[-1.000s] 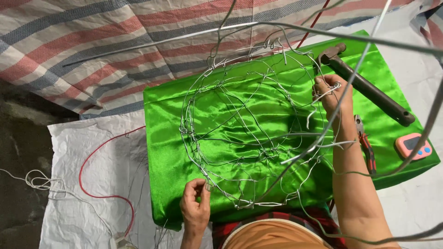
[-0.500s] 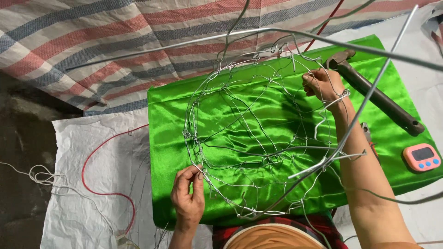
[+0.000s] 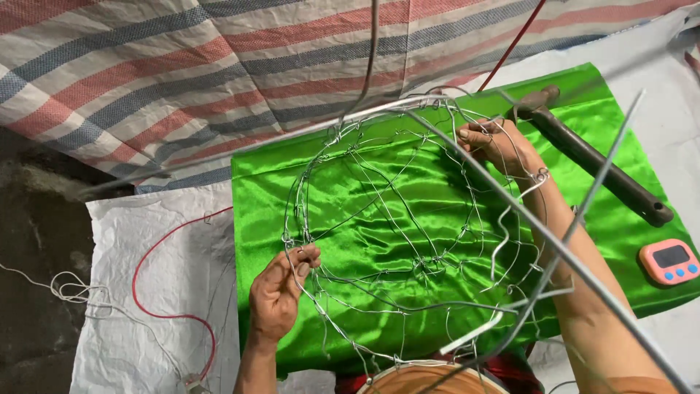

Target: Weaving and securing thin wires onto a circular wire frame by hand.

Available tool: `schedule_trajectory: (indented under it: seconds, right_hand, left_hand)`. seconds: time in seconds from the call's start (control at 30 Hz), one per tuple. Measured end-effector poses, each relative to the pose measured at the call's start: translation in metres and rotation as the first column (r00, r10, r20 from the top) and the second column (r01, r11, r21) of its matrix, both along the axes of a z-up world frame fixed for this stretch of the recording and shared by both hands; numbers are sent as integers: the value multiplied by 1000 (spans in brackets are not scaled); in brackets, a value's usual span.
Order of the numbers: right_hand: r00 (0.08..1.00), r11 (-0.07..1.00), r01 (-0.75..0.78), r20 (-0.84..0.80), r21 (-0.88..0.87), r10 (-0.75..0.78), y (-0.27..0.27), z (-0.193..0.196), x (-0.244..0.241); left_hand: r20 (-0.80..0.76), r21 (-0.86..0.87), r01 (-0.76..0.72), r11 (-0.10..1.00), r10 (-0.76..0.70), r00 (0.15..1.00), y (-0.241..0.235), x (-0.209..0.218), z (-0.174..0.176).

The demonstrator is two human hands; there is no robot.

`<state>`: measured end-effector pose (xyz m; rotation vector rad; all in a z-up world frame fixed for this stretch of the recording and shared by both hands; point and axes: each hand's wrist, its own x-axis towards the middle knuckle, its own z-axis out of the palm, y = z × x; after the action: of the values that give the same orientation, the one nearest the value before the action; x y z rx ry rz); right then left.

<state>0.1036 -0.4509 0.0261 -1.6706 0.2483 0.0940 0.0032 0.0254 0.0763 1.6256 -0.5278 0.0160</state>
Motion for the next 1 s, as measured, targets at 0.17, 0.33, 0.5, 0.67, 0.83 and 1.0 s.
schedule_trajectory:
  seconds: [0.17,0.33,0.5,0.67,0.83,1.0]
  right_hand:
    - [999,987,25,-29,160,-20,-5,-50,27]
    - [996,976,72,-63,204,-61,7,-23,25]
    - [999,985,36,-40,171,-30,19,11,22]
    - [999,981,18,-52,193,-8,12,-22,38]
    - [996,984,7,-84,177,8,9,-27,45]
    - [995,996,-41,-88,73,48,14,-21,47]
  left_hand:
    - [-288,-35,291,956,-288,913,-17,31,23]
    - [-301,-4,601,799,-574,761,-55,67,35]
    - [-223,392,555,734,-509,831,-125,120,-9]
    - [-209,631,348,693,-280,937,-177,154,-74]
    - [-163,663,273,697,-221,961,-212,161,-113]
    - [-74,654,252,714,-270,960,-227,180,-137]
